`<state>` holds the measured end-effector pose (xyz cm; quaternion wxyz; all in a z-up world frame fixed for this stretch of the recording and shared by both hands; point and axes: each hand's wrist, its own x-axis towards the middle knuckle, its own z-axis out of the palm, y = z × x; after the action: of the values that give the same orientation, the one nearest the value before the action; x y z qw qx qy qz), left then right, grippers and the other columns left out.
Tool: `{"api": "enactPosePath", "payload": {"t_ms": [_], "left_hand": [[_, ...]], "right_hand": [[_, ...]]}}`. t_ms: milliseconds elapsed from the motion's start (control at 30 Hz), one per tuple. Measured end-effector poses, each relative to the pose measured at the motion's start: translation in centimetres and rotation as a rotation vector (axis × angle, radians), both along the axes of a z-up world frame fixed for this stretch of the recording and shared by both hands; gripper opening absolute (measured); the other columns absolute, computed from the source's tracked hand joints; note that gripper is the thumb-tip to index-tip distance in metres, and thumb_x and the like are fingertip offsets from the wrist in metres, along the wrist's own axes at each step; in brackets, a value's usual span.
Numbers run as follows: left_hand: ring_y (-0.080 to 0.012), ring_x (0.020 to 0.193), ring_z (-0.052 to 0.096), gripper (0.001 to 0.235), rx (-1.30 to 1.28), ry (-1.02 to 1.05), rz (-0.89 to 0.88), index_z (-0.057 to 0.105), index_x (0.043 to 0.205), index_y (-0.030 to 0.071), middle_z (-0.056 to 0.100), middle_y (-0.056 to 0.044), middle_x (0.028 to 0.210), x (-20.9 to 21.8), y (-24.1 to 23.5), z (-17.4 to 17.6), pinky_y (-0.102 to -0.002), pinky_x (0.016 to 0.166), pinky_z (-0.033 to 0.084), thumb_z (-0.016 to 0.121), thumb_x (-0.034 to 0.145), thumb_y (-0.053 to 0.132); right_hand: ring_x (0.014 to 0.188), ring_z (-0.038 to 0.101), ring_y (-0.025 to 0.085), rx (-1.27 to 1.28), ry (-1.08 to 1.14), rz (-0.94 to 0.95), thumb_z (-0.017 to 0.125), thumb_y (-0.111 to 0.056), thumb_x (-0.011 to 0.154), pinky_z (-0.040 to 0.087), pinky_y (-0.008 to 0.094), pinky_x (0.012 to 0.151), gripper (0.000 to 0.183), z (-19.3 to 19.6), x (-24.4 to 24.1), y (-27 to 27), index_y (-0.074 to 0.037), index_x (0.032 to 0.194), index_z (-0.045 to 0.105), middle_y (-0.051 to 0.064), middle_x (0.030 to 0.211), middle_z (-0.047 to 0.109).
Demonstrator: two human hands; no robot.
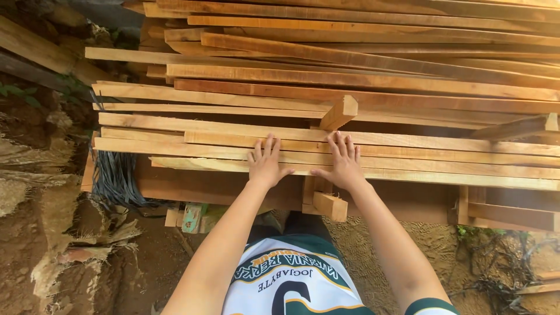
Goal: The person arranges thin wooden planks into a neat stack on a wooden surface. They align the planks by hand and then secure the bundle with a black strap, wrapping and tightening it around the stack.
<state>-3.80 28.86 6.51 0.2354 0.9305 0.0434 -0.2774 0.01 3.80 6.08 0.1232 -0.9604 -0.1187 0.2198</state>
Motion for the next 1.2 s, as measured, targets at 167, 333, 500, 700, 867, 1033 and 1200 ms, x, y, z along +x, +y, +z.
{"api": "enactPosePath", "payload": {"t_ms": [167,333,500,700,867,1033,1200], "left_hand": [[-0.037,0.154,0.006,0.076,-0.065,0.002,-0.036,0.026,0.163,0.019,0.004,0.0,0.171,1.2,1.9,-1.4,-0.066,0.12,0.015,0.061,0.098,0.037],[-0.0263,0.117,0.068,0.033,-0.59,-0.396,0.479,0.072,0.128,0.014,0.075,-0.008,0.121,-2.2,6.1,-4.2,-0.04,0.099,0.056,0.051,0.102,0.008],[-0.017,0.056,0.066,0.022,-0.791,-0.522,1.489,0.062,0.109,0.009,0.07,-0.01,0.077,-7.5,5.7,-5.0,-0.022,0.054,0.056,0.054,0.109,0.03],[-0.0548,0.15,0.017,0.123,-1.254,-0.067,1.719,-0.015,0.157,-0.007,0.001,-0.037,0.163,-6.1,-3.1,-1.8,-0.068,0.12,0.02,0.064,0.095,0.064],[-0.0478,0.145,0.032,0.107,-1.309,-0.009,1.829,0.015,0.155,-0.01,0.027,-0.032,0.155,-1.3,-3.4,0.3,-0.069,0.116,0.026,0.08,0.089,0.043],[-0.0426,0.143,0.04,0.103,-1.201,-0.034,1.921,0.025,0.155,-0.002,0.039,-0.027,0.152,-1.4,-3.8,-3.6,-0.067,0.11,0.037,0.088,0.083,0.036],[-0.0332,0.145,0.042,0.083,-1.375,-0.035,2.03,0.04,0.153,0.012,0.047,-0.017,0.156,-2.1,-3.8,-4.0,-0.053,0.12,0.029,0.076,0.09,0.051]], "right_hand": [[0.157,0.004,0.04,-0.084,0.017,0.017,0.069,-0.086,0.067,0.011,0.062,0.125,0.125,-1.1,1.3,0.0,-0.028,0.164,0.018,0.007,0.172,0.007],[0.157,0.005,0.039,-0.171,0.027,0.077,0.068,-0.083,0.069,0.013,0.062,0.125,0.124,-1.7,1.3,0.5,-0.026,0.165,0.015,0.008,0.172,0.007],[0.14,0.05,0.034,0.269,0.134,0.051,0.065,-0.066,0.09,0.041,0.05,0.115,0.075,1.2,1.9,2.3,-0.013,0.143,0.058,0.011,0.143,0.059],[0.142,0.046,0.039,0.302,-0.183,0.348,0.067,-0.069,0.087,0.044,0.061,0.108,0.085,-1.5,5.7,10.2,-0.007,0.144,0.053,0.014,0.15,0.052],[0.133,0.057,0.033,-0.022,0.261,0.386,0.039,-0.083,0.09,0.038,0.049,0.116,0.092,-1.0,10.1,14.3,-0.011,0.145,0.051,0.015,0.137,0.062],[0.131,0.06,0.035,-0.043,0.502,0.347,0.045,-0.089,0.078,0.046,0.046,0.111,0.093,-1.5,13.2,16.4,-0.017,0.134,0.067,0.017,0.132,0.069],[0.139,0.052,0.037,0.026,0.773,0.26,0.054,-0.086,0.074,0.041,0.045,0.117,0.099,-0.4,14.2,17.8,-0.008,0.133,0.065,0.022,0.14,0.063]]}}
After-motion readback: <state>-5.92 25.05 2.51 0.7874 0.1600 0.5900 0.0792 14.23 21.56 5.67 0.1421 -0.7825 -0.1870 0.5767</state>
